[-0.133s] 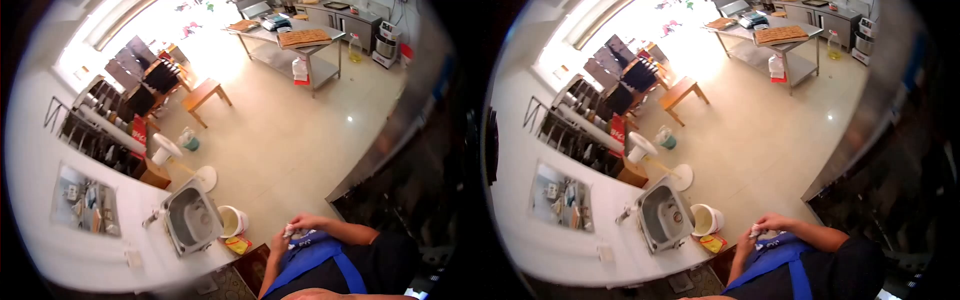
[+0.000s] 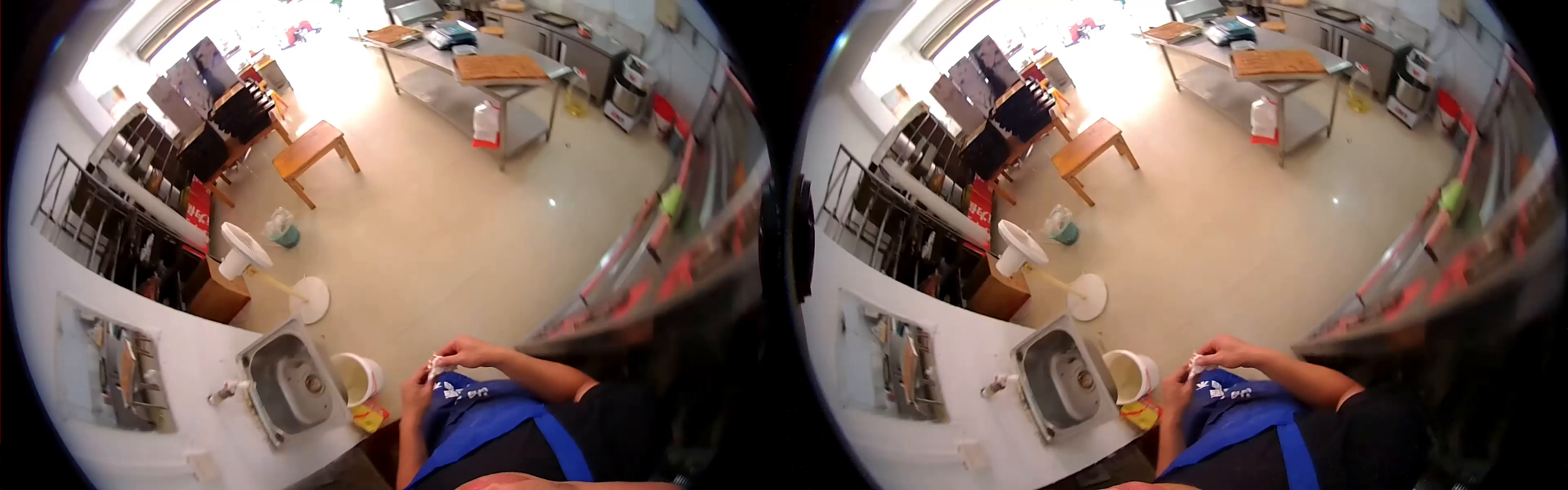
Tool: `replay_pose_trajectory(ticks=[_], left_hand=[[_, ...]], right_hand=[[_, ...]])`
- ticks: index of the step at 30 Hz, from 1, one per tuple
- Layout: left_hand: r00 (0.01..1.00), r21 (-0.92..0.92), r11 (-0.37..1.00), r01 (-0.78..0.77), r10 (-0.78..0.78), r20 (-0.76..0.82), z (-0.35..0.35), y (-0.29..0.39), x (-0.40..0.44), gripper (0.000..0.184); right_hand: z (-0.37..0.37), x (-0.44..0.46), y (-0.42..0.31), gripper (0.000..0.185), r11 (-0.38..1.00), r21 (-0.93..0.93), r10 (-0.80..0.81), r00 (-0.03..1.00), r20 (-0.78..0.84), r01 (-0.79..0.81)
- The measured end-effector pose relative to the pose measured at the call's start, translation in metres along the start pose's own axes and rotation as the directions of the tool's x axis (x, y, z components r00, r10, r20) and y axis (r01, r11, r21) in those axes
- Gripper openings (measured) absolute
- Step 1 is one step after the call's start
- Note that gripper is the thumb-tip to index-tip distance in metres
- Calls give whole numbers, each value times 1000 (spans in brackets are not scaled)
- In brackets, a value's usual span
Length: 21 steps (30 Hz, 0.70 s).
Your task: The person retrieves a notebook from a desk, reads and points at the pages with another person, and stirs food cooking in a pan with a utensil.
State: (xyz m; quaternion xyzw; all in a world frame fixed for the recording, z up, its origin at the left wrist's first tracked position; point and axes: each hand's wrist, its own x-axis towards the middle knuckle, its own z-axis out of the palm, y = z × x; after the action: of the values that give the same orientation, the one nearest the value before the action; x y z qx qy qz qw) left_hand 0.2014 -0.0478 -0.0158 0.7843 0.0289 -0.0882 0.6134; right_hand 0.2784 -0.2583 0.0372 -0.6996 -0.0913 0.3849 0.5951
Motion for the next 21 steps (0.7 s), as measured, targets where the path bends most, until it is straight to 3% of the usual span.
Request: replay_pose_trajectory(ticks=[1, 2, 3, 5, 7, 9, 10, 11, 13, 15, 16, 18, 19, 21], left_hand=[[999, 12, 1000, 19, -19, -27, -38, -2, 28, 36], [991, 182, 977, 108, -91, -98, -73, 3, 61, 34], [974, 319, 926, 200, -152, -170, -87, 3, 99, 33], [976, 368, 910, 192, -139, -165, -115, -10, 180, 34], [981, 439, 881, 176, -120, -151, -155, -24, 261, 35], [982, 561, 812, 162, -186, -15, -169, -45, 354, 43], [929, 609, 749, 263, -367, 49, -177, -54, 406, 51], [927, 594, 757, 273, -372, 48, -170, -50, 456, 51], [905, 651, 756, 65, -319, 281, -188, -28, 559, 50], [892, 391, 916, 94, -251, 375, -191, -2, 659, 48], [892, 412, 906, 99, -264, 366, -194, 0, 704, 48], [892, 424, 903, 69, -246, 379, -190, -8, 802, 46], [890, 418, 906, 68, -244, 384, -187, -12, 847, 46], [908, 707, 693, -139, -195, 370, -193, -42, 923, 44]], right_hand=[[-7, 44, -11, 36, 994, -38, -105, 994, -6, 105], [-23, 86, -24, 36, 992, -41, -118, 993, 26, 119], [-53, 115, -31, 35, 978, -186, -106, 992, -62, 93], [-110, 171, -48, 34, 900, -435, -135, 959, -251, 13], [-161, 221, -41, 34, 791, -578, -187, 821, -540, -200], [-219, 253, -61, 39, 768, -522, -130, 709, -693, -370], [-244, 265, -78, 39, 755, -534, -130, 712, -690, -380], [-270, 276, -93, 41, 805, -444, -80, 670, -738, -393], [-317, 317, -127, 43, 866, -342, -24, 651, -759, -366], [-359, 357, -139, 38, 934, -185, -26, 455, -890, -307], [-378, 382, -148, 38, 941, -171, -17, 462, -887, -293], [-430, 432, -159, 27, 976, -133, -93, 219, -971, -175], [-461, 456, -157, 27, 974, -135, -95, 215, -972, -181], [-522, 499, -150, 22, 981, -20, 17, 189, -982, -191]])
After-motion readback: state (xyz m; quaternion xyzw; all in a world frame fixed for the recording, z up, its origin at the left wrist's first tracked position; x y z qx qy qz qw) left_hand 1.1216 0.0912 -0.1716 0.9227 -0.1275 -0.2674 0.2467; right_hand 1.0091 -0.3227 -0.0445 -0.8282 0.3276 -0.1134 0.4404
